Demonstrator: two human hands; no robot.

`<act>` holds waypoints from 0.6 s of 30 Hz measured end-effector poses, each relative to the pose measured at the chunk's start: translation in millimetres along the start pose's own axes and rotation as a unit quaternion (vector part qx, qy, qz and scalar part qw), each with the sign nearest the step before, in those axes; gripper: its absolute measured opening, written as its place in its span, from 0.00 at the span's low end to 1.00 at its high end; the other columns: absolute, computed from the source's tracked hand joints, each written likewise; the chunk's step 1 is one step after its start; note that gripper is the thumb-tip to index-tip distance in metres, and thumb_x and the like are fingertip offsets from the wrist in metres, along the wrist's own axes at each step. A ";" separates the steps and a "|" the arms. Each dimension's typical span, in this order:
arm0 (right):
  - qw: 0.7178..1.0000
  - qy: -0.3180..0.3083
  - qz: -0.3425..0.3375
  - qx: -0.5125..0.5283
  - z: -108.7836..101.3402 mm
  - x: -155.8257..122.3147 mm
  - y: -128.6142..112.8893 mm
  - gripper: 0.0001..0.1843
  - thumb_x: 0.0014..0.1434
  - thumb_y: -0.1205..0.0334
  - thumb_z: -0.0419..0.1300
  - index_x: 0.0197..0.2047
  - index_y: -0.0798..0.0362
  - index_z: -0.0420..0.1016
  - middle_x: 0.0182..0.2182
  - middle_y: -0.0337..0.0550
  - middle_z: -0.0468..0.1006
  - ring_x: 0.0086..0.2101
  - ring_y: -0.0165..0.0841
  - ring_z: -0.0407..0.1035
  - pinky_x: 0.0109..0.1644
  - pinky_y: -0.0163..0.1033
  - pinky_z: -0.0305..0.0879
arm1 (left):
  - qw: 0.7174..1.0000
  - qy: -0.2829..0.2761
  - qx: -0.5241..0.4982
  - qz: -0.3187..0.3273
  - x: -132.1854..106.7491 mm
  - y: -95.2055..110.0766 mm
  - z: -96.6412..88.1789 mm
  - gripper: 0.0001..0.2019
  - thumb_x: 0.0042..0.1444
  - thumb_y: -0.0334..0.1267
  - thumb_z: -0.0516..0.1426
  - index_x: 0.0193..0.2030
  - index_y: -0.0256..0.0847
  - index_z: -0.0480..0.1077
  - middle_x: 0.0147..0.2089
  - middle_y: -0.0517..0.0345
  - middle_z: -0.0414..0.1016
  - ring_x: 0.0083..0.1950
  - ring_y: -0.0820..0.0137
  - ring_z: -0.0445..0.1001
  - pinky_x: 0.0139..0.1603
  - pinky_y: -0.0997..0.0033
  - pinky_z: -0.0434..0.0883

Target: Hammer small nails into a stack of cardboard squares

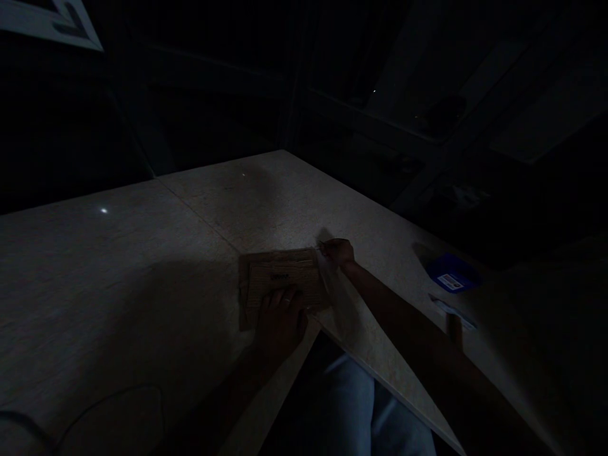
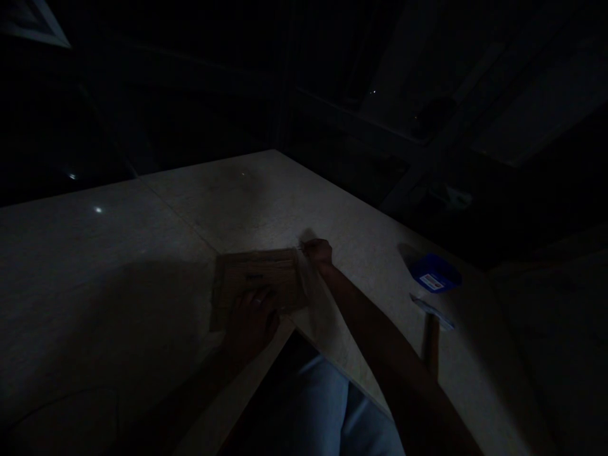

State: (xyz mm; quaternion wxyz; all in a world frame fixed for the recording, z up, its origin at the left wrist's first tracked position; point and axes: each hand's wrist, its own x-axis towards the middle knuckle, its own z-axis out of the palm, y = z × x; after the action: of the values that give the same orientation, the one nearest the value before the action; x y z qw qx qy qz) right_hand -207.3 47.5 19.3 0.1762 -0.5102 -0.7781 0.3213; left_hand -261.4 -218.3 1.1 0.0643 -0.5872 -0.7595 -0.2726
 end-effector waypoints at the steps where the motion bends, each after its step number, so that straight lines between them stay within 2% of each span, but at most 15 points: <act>1: 1.000 -0.004 0.010 -0.012 2.0 0.6 1.5 0.10 0.64 0.58 0.65 0.38 0.58 0.79 0.32 0.40 0.83 0.31 0.32 0.78 0.39 0.42 0.77 | 1.000 0.000 0.000 0.000 -0.2 -0.1 0.1 0.16 0.62 0.37 0.55 0.57 0.41 0.72 0.60 0.49 0.76 0.56 0.54 0.70 0.55 0.50 0.64; 4: 0.999 -0.003 0.020 -0.037 6.5 -0.6 1.4 0.07 0.63 0.60 0.65 0.39 0.55 0.81 0.38 0.44 0.85 0.39 0.35 0.79 0.45 0.41 0.75 | 1.000 0.004 -0.001 0.002 -1.6 -0.4 1.3 0.16 0.63 0.38 0.55 0.57 0.41 0.72 0.60 0.49 0.76 0.57 0.54 0.70 0.56 0.50 0.63; 7: 0.998 0.011 0.006 -0.056 6.2 -1.9 -1.0 0.06 0.60 0.62 0.65 0.38 0.53 0.84 0.40 0.47 0.86 0.45 0.39 0.79 0.44 0.36 0.71 | 1.000 0.013 -0.003 0.004 -3.1 -0.7 3.3 0.17 0.63 0.38 0.55 0.57 0.41 0.71 0.60 0.49 0.75 0.58 0.55 0.69 0.57 0.50 0.63; 10: 0.997 0.012 -0.017 -0.070 1.1 -2.0 -1.4 0.09 0.59 0.60 0.64 0.36 0.54 0.85 0.39 0.48 0.86 0.44 0.41 0.80 0.41 0.34 0.69 | 1.000 0.021 -0.001 0.007 -3.1 -0.6 4.3 0.17 0.63 0.38 0.55 0.57 0.40 0.71 0.60 0.49 0.75 0.58 0.54 0.69 0.57 0.50 0.62; 13: 0.996 0.017 -0.048 -0.076 -5.8 -4.1 -2.9 0.12 0.62 0.62 0.59 0.35 0.56 0.85 0.36 0.48 0.86 0.43 0.40 0.79 0.41 0.34 0.68 | 1.000 0.008 -0.001 0.006 -1.7 -0.1 3.6 0.16 0.62 0.37 0.56 0.56 0.41 0.72 0.60 0.50 0.75 0.57 0.54 0.70 0.55 0.50 0.64; 16: 0.993 0.022 -0.097 -0.066 -8.9 -13.9 -11.9 0.17 0.66 0.64 0.52 0.41 0.56 0.83 0.38 0.47 0.86 0.44 0.38 0.78 0.45 0.36 0.68 | 1.000 0.002 -0.002 0.001 -0.8 0.2 2.4 0.16 0.62 0.37 0.56 0.56 0.41 0.71 0.60 0.50 0.75 0.57 0.54 0.69 0.55 0.50 0.64; 18: 0.988 0.010 -0.145 -0.055 -6.6 -27.2 -22.9 0.18 0.67 0.64 0.51 0.44 0.55 0.83 0.42 0.47 0.85 0.46 0.37 0.76 0.50 0.38 0.68 | 1.000 0.000 -0.005 0.002 -0.7 0.5 1.6 0.17 0.62 0.37 0.56 0.57 0.41 0.71 0.61 0.50 0.74 0.57 0.54 0.69 0.55 0.50 0.64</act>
State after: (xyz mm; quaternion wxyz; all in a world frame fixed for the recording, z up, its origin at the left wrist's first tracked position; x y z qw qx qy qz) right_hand -207.6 18.6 41.2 0.2006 -0.4041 -0.8585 0.2438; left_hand -260.3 -218.1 -0.3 0.0620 -0.5891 -0.7569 -0.2760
